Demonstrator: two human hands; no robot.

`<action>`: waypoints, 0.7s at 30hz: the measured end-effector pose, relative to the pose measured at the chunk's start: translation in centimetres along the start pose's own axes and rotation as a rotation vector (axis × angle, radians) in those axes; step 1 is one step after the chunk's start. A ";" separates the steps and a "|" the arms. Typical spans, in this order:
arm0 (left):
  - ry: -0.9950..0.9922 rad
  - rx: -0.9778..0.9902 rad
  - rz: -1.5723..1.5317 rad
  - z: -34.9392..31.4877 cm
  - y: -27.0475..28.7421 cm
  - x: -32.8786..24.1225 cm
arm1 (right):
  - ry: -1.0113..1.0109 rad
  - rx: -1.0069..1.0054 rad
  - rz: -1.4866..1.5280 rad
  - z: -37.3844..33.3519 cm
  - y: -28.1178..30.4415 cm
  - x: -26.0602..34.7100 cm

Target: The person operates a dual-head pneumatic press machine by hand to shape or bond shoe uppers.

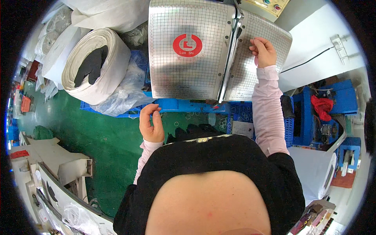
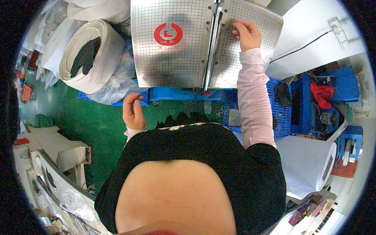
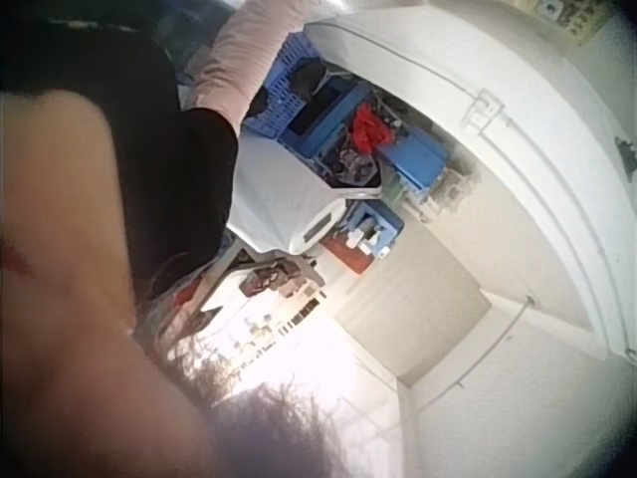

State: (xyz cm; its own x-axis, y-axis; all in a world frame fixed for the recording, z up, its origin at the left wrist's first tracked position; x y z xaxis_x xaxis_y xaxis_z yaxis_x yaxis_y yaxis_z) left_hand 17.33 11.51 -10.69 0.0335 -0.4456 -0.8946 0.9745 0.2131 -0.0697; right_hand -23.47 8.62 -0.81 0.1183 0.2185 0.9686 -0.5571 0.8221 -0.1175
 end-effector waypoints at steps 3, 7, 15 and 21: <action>-0.006 0.018 -0.011 0.0 -0.3 -0.3 | 0.010 -0.014 -0.023 -0.2 0.3 0.6; -0.002 0.029 -0.023 0.0 -0.6 -0.5 | -0.017 -0.012 0.026 -0.4 0.3 1.0; 0.024 0.046 -0.024 -0.1 -0.8 -0.7 | -0.036 0.001 0.053 -0.4 0.4 1.2; 0.022 0.065 -0.035 -0.3 -1.1 -1.0 | -0.054 0.020 0.041 -0.7 0.2 1.3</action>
State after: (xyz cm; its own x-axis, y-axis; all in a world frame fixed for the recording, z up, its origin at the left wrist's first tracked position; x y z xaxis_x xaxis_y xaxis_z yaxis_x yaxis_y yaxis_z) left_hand 16.18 12.02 -9.88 -0.0052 -0.4322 -0.9018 0.9874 0.1404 -0.0730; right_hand -22.82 9.40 0.30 0.0509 0.2228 0.9735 -0.5772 0.8021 -0.1534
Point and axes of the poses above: each hand's wrist, its own z-axis towards the middle knuckle, its own y-axis out of the back of the hand, x = y × z, the point moved 4 cm from there along z, towards the middle knuckle, and after that the axes turned 14 degrees about -x, right-handed, at the moved point
